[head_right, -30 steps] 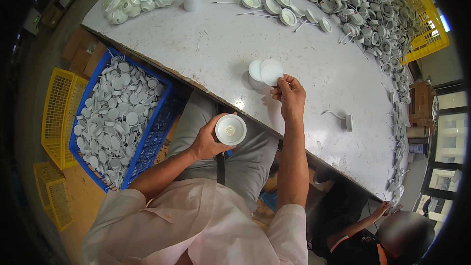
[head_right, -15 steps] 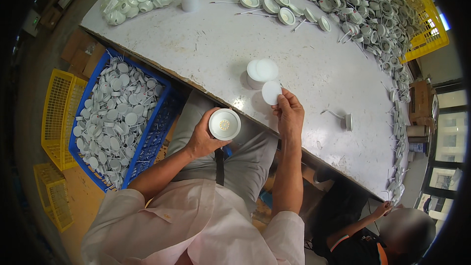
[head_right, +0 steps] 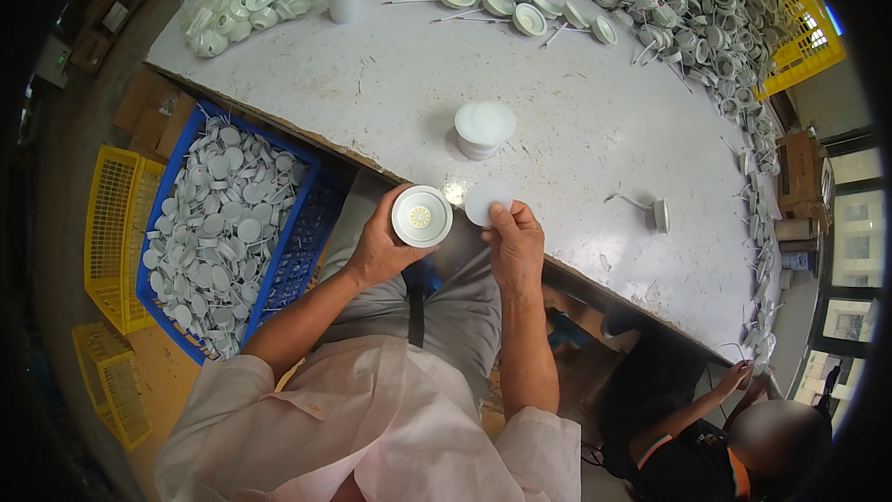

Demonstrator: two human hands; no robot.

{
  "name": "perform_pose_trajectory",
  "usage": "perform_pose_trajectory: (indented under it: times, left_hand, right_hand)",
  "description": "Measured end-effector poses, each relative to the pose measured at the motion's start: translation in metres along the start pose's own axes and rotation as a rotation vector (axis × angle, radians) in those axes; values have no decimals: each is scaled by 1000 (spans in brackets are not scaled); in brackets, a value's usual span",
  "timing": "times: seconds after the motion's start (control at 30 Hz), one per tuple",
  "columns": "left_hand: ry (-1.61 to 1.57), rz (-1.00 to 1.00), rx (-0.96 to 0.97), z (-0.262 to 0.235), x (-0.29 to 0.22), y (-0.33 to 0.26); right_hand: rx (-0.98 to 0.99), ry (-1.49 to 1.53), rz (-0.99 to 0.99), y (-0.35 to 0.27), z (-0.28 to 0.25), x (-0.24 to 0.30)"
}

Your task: The person assembles lamps by taking lamp bases from a blue crate, attaching circular covers from a stack on the table onto each base by hand, and placing the assembled lamps onto the table.

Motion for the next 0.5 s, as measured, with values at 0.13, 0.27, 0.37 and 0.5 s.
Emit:
perform_pose_trajectory:
  times: [0.13,0.27,0.37,0.5]
  left_hand:
    - [1,-10,27,0,1,2]
    - [-14,2,-15,-1,6,3]
    - [45,-8,29,-4,0,2]
    - [77,10,28,-3,-3,4]
  right_hand:
    - [94,-92,38,-4,2,-1]
    - [27,-114,26,-9,11,1]
    - [13,-78,51,-12,9,-2]
    - [67,-122,72,-15,5,-8]
Point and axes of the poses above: each hand's wrist, its own y-axis towards the middle knuckle, its own z-axis out of the palm, x = y × z, the point moved 1 cm from there along y, towards the middle knuckle, and after that the axes turned 6 degrees about -z, right-handed, at the moved point
